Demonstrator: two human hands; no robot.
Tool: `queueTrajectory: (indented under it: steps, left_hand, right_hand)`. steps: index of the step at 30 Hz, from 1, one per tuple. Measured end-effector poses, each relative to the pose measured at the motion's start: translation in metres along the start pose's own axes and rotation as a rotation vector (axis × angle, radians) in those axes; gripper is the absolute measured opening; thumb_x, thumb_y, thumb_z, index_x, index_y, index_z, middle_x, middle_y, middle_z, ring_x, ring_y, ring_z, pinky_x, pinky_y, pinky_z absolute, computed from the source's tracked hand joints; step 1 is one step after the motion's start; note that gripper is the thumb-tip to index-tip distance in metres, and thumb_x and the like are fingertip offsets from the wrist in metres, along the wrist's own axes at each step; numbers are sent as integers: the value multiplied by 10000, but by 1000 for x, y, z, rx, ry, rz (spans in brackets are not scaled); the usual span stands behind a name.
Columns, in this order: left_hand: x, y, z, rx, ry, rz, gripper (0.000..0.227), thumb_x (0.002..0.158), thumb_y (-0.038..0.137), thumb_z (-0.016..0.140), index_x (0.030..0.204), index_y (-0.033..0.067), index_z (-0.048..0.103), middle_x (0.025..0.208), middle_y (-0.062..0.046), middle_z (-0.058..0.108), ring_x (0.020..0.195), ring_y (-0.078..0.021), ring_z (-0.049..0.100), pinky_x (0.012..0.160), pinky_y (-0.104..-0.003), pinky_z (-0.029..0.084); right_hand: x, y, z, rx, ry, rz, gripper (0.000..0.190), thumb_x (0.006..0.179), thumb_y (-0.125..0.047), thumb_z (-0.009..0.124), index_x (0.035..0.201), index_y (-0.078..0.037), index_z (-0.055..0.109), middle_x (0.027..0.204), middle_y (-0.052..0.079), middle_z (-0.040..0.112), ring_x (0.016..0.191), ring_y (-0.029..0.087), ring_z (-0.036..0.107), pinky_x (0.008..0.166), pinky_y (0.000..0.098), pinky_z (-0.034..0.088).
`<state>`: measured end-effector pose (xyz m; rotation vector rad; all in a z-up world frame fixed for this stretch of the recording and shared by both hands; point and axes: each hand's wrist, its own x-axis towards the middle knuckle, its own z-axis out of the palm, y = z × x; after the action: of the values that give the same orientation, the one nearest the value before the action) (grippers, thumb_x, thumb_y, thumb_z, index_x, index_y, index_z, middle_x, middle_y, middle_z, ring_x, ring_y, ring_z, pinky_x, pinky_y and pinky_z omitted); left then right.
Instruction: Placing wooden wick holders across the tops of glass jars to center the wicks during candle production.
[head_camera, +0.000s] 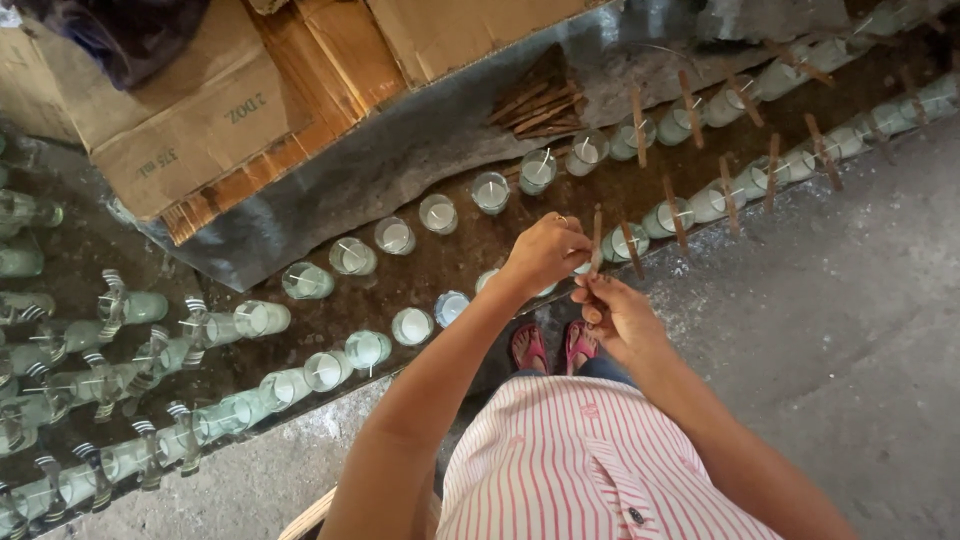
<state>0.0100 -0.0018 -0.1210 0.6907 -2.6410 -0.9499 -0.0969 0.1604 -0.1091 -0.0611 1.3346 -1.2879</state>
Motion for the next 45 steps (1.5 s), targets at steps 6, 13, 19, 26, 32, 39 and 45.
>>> queueTrajectory:
  steps: [6, 13, 19, 26, 32, 39, 45]
  left_hand:
    - [-6, 16, -21, -94, 5, -12, 160, 893, 316, 712, 975, 216, 805, 961, -72, 706, 959, -296, 666, 825, -403, 574]
    - [-4, 9, -8, -116, 51, -15, 159, 898, 287, 712, 983, 194, 810, 944, -68, 715, 922, -280, 678, 810, -380, 568]
    - [-5, 14, -11, -144, 81, -41, 155, 895, 283, 716, 985, 199, 810, 937, -59, 715, 912, -267, 676, 808, -378, 569]
    - [-2, 2, 5, -184, 99, -60, 121, 859, 298, 732, 934, 224, 791, 925, -37, 713, 902, -273, 671, 820, -399, 562]
    - [-4, 6, -2, -256, 120, -61, 117, 868, 299, 718, 927, 221, 782, 924, -43, 725, 895, -277, 676, 816, -404, 561]
    - [-4, 9, -4, -254, 91, -83, 137, 869, 263, 703, 944, 195, 796, 916, -56, 734, 884, -290, 671, 809, -409, 555]
    - [-5, 12, -7, -248, 77, -74, 133, 865, 264, 707, 951, 205, 790, 932, -62, 737, 890, -297, 677, 812, -415, 557]
  right_hand:
    - [2, -1, -2, 9, 22, -31, 194, 986, -233, 668, 1102, -82, 705, 859, 102, 740, 541, 121, 566, 395, 195, 302]
    - [4, 2, -5, 47, 17, -65, 192, 1032, -229, 625, 1106, -68, 700, 856, 123, 739, 538, 143, 559, 406, 214, 322]
    - [-6, -5, 3, 80, 29, -56, 215, 1059, -270, 595, 1091, -78, 687, 817, 100, 724, 544, 132, 559, 428, 199, 316]
    - [2, 0, 1, 54, -24, -46, 228, 1080, -263, 559, 1095, -69, 676, 809, 121, 713, 539, 147, 559, 416, 202, 314]
    - [8, 7, -4, 70, -67, -52, 251, 1069, -309, 593, 1099, -75, 679, 819, 124, 719, 554, 150, 575, 422, 200, 329]
    - [14, 11, -11, 90, -131, -55, 292, 1074, -336, 594, 1118, -59, 674, 827, 140, 723, 554, 147, 574, 409, 203, 350]
    - [11, 6, -7, 96, -120, -37, 274, 1083, -331, 581, 1096, -70, 664, 842, 123, 730, 561, 136, 567, 422, 198, 332]
